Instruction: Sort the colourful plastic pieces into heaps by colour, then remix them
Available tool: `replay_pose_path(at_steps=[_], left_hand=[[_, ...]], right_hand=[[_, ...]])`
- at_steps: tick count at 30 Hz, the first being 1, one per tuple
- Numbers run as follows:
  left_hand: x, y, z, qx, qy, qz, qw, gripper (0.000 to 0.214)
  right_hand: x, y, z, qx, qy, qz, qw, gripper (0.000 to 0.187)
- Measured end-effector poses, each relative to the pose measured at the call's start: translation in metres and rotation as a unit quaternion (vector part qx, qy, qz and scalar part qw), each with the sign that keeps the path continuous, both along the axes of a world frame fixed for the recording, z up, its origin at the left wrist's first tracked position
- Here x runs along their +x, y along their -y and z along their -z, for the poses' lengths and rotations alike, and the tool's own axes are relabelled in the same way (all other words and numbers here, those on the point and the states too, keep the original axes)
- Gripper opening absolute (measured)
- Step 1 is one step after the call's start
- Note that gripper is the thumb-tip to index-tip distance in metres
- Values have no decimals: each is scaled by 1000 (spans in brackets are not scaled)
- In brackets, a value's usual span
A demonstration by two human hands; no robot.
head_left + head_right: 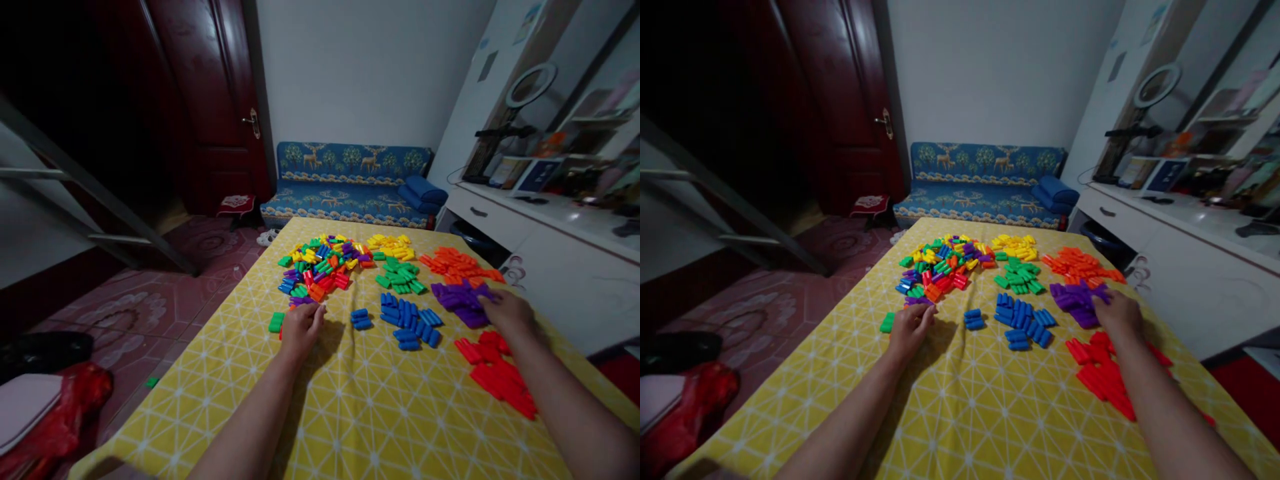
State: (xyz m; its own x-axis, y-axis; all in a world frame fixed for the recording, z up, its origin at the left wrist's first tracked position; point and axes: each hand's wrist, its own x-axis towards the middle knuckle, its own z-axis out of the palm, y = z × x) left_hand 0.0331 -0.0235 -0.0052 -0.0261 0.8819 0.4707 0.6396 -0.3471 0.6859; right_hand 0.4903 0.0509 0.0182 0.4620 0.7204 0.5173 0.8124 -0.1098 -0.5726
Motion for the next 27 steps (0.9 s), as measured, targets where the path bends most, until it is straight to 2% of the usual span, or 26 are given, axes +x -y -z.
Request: replay_pose_path(at_steps=[2,3,5,6,8,10,12,16,20,23,27], left_hand=[[1,1,-2,0,-4,-1,1000,34],[1,1,-2,2,-7,0,1000,34],[1,0,-2,4,-11,4,1000,35],[1,0,-2,6,-11,5,1000,34],[1,0,-1,7,-8,5,1000,33],[2,0,-1,2,-8,6,1000,33],[2,0,-2,-4,-11,7,1000,35],[4,1,-3,-15,-19,5,1000,36],[4,1,-2,-17,-19,12,1000,35],[2,1,-1,-11,-15,10,1000,34],[2,1,-1,-2,-26,13,1000,33]], right_hand=[[-34,8,-4,17,51,19,998,32],[-57,13,-5,35,69,-1,997,36],[-113,26,-4,57,64,-135,987,34],[-142,34,-2,46,72,-211,974,29],[-195,51,4,15,117,-311,943,28],[-234,68,11,-22,161,-346,924,39],[-257,82,18,-54,190,-346,917,43],[-270,96,22,-75,185,-374,906,39],[-258,88,21,-5,83,-369,926,32],[-235,77,20,41,8,-291,956,37],[-199,65,22,34,-21,-186,982,45]])
